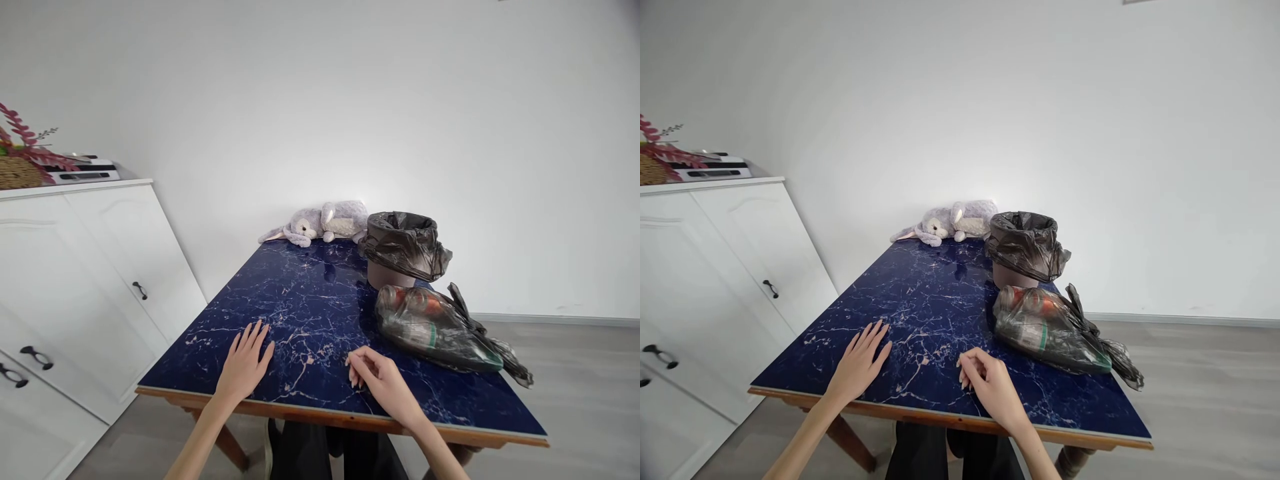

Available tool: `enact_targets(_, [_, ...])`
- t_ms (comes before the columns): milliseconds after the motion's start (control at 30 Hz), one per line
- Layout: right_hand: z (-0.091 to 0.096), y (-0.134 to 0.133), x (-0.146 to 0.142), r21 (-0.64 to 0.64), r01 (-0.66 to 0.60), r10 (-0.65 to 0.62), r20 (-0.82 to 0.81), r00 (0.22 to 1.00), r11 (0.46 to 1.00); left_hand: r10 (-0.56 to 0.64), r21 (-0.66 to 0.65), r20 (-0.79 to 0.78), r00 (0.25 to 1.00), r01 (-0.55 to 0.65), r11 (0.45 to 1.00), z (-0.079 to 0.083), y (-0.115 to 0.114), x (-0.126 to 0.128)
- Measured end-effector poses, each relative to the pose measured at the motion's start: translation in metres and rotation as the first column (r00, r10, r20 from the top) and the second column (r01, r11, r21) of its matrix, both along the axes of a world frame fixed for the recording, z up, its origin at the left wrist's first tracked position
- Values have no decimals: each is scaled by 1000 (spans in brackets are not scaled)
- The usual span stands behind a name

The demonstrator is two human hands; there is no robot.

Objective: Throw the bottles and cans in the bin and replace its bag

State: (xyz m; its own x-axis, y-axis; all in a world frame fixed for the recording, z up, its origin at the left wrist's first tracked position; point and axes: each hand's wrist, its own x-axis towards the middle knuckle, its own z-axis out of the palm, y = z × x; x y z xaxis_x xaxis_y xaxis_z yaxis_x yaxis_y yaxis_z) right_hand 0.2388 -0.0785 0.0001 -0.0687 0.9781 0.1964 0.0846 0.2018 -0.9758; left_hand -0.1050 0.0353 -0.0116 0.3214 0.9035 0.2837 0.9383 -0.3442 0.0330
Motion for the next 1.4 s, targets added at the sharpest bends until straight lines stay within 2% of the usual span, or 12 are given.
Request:
enact_targets(300, [-2,-3,-3,8,45,-45,55,997,999,14,-31,68,998,-12,999,7,-3,3])
enact_targets(667, [1,-3,-4,3,39,-39,78,996,999,-3,16,114,994,1,1000,2,-2,-1])
enact_targets(967, [3,-2,-3,-3,41,-41,69,997,999,-7,-3,149,989,8,1000,12,-3,1])
enact_targets(1400, [10,-4,-5,16,77,-78,71,994,997,-7,10,222,975,5,1000,17,-3,0])
